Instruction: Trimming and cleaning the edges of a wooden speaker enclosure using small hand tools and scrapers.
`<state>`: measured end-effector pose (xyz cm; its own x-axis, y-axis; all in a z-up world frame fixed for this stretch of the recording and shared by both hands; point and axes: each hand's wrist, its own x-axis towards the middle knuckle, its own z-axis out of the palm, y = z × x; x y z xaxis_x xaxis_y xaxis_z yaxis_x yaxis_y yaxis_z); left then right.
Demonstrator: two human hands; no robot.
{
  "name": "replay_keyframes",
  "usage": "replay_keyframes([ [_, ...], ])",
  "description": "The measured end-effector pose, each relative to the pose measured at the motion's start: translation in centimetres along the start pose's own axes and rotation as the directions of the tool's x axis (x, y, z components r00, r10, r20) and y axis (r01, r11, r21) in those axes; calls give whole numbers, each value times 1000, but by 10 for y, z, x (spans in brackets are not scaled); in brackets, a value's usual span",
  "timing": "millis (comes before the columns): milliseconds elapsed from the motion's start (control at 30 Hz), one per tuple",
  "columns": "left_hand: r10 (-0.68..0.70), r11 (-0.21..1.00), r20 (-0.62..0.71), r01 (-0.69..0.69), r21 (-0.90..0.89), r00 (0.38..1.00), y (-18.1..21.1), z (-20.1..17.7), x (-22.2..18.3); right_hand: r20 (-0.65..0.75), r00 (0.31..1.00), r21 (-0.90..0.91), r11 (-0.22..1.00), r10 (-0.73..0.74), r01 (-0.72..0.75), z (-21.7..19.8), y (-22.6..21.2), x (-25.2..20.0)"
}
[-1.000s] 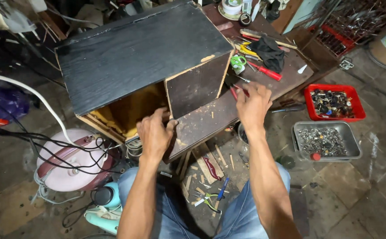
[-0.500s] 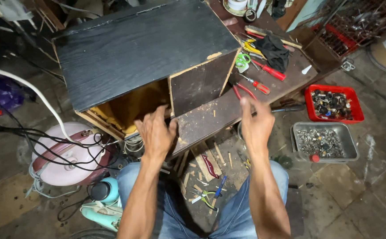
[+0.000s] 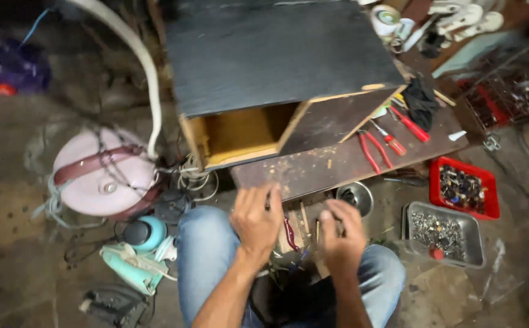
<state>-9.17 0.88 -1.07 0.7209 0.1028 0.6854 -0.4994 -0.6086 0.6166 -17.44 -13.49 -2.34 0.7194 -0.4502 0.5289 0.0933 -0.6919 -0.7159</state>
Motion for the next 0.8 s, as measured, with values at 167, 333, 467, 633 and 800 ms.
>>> replay_keyframes([
  [167,-265,958,-223,230,-172,938,-35,-34,25,151,977,-56,986,-148,158,23,-42,27],
  [333,-688,670,-84,587,-454,721,-73,-34,21,355,872,-309,838,-337,449,73,-39,41],
  [467,-824,309,157,664,-681,545,-104,-38,25,208,934,-321,882,-291,346,77,-51,63],
  [633,-860,151,347,835,-529,375,-146,-21,49,-355,913,-38,979,-199,199,45,7,144],
  [800,-809,223,390,844,-488,440,-166,1,104,-139,945,877,480,295,-21,61,0,219],
])
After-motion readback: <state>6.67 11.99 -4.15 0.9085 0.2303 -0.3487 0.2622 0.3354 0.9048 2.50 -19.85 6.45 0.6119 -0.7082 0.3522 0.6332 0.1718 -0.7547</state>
